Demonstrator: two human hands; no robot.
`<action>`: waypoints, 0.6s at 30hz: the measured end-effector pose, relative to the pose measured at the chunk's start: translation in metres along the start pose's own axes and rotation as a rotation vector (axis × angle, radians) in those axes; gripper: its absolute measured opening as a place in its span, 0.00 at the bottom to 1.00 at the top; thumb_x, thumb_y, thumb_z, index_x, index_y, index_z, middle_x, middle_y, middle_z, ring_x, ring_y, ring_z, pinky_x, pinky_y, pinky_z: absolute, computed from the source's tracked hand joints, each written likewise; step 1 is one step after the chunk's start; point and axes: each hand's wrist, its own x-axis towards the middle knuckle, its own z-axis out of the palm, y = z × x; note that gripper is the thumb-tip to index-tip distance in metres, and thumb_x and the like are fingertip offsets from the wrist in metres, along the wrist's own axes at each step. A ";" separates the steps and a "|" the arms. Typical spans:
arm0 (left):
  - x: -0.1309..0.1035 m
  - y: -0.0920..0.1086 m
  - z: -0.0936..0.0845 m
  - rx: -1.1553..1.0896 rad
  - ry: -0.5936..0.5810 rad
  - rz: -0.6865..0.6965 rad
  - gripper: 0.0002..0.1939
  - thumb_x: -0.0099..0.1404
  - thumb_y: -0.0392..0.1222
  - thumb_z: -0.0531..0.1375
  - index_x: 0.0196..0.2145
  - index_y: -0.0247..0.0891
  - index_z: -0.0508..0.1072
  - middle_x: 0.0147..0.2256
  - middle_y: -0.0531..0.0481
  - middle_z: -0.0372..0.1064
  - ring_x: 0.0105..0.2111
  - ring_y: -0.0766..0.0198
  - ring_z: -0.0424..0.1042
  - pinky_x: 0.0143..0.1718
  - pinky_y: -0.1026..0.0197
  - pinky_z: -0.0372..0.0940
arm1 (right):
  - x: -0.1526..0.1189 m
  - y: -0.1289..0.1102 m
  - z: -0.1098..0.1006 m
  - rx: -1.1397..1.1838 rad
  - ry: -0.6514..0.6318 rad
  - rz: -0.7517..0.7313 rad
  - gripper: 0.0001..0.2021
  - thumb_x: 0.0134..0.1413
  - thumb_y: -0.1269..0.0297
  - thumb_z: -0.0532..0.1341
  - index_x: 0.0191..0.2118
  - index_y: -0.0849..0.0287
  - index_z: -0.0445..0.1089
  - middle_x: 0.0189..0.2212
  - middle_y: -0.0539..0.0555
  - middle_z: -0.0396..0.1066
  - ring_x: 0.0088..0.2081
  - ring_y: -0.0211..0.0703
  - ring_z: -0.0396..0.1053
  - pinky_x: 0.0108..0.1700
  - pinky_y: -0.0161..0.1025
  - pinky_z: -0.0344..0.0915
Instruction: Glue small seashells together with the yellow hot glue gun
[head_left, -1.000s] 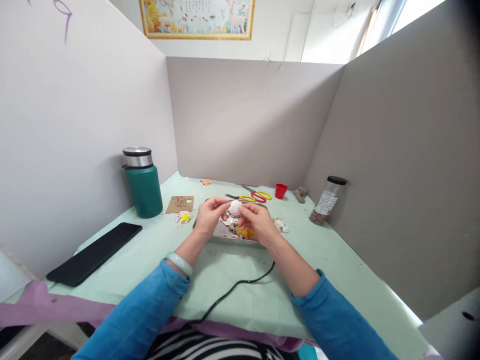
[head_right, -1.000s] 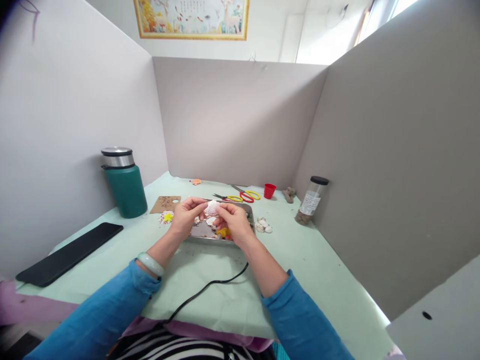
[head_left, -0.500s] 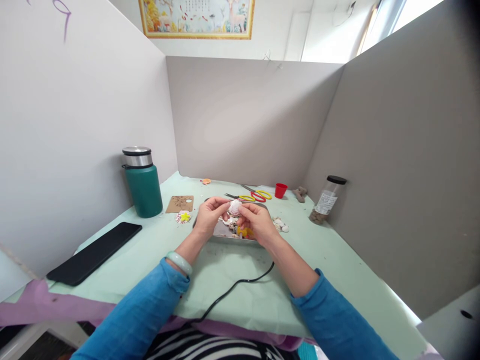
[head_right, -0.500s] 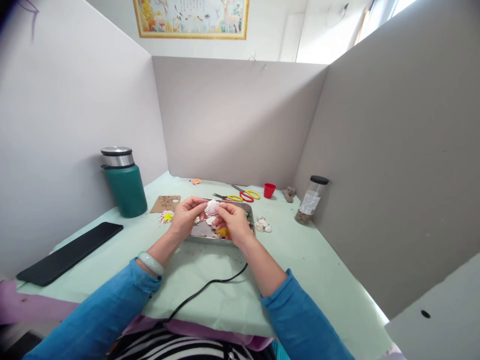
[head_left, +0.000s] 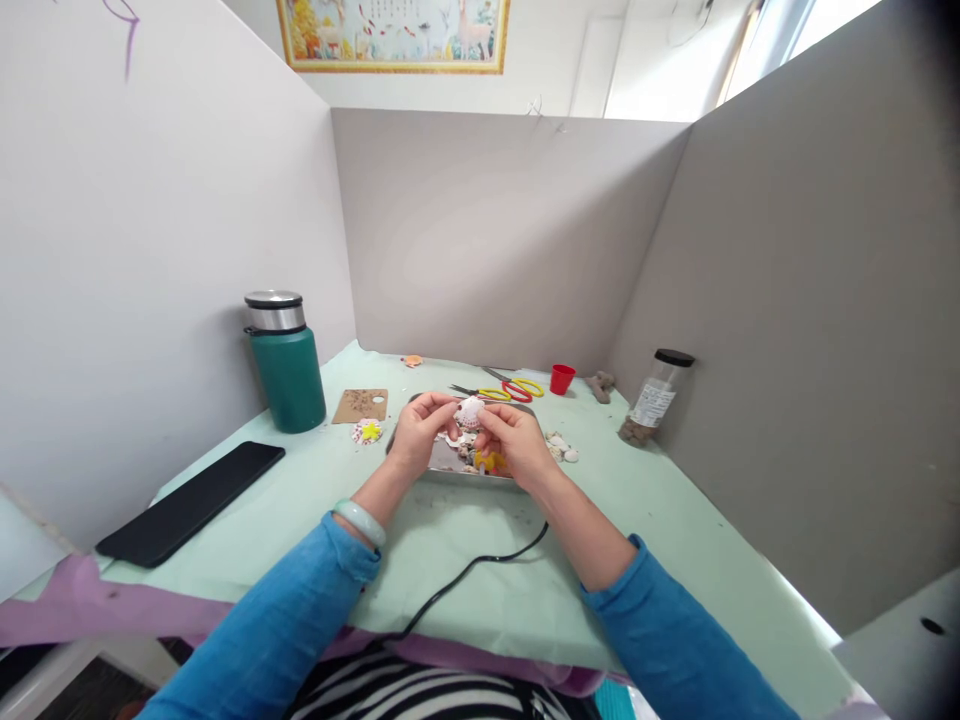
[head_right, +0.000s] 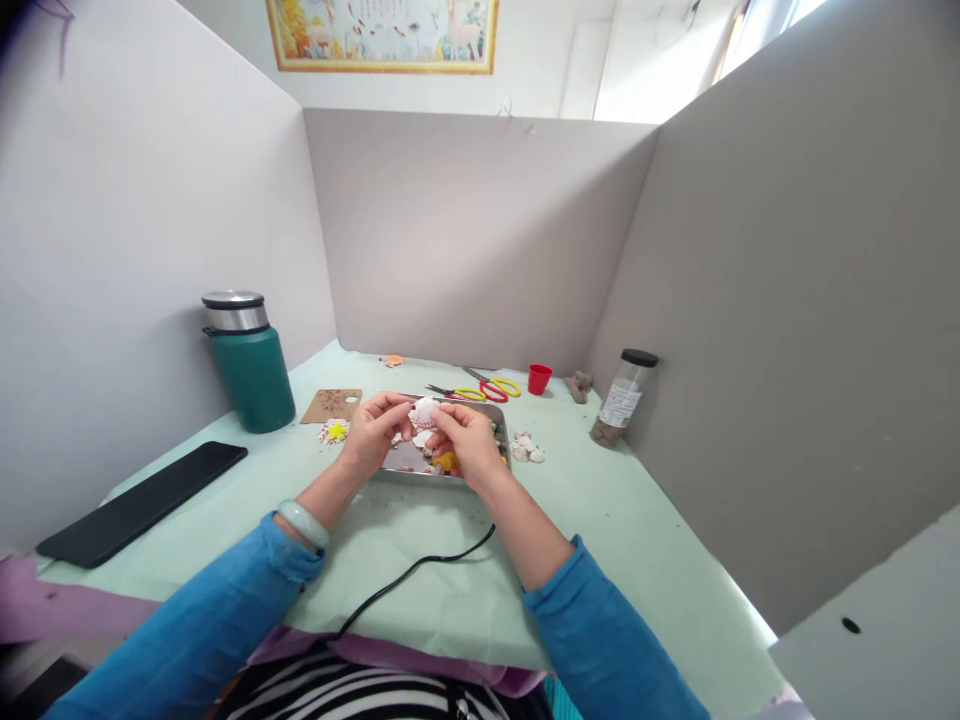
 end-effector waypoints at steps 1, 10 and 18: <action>0.000 0.000 0.000 -0.006 -0.003 -0.004 0.10 0.53 0.42 0.63 0.29 0.33 0.71 0.19 0.54 0.66 0.17 0.71 0.64 0.22 0.66 0.58 | 0.000 0.000 0.000 -0.004 0.002 0.004 0.14 0.43 0.58 0.65 0.34 0.62 0.69 0.16 0.49 0.70 0.17 0.31 0.64 0.20 0.28 0.61; 0.003 -0.001 0.000 -0.076 0.023 -0.056 0.11 0.50 0.41 0.66 0.28 0.33 0.70 0.19 0.56 0.65 0.16 0.73 0.62 0.20 0.68 0.55 | -0.001 0.002 0.000 -0.065 -0.012 0.028 0.14 0.43 0.57 0.64 0.32 0.62 0.68 0.16 0.49 0.70 0.16 0.31 0.63 0.19 0.27 0.60; 0.005 0.000 -0.002 -0.106 -0.009 -0.139 0.11 0.49 0.40 0.66 0.30 0.32 0.74 0.19 0.55 0.66 0.15 0.74 0.61 0.20 0.67 0.57 | -0.002 0.001 0.001 -0.121 -0.006 0.021 0.13 0.44 0.57 0.63 0.32 0.62 0.69 0.15 0.48 0.69 0.16 0.31 0.63 0.19 0.27 0.59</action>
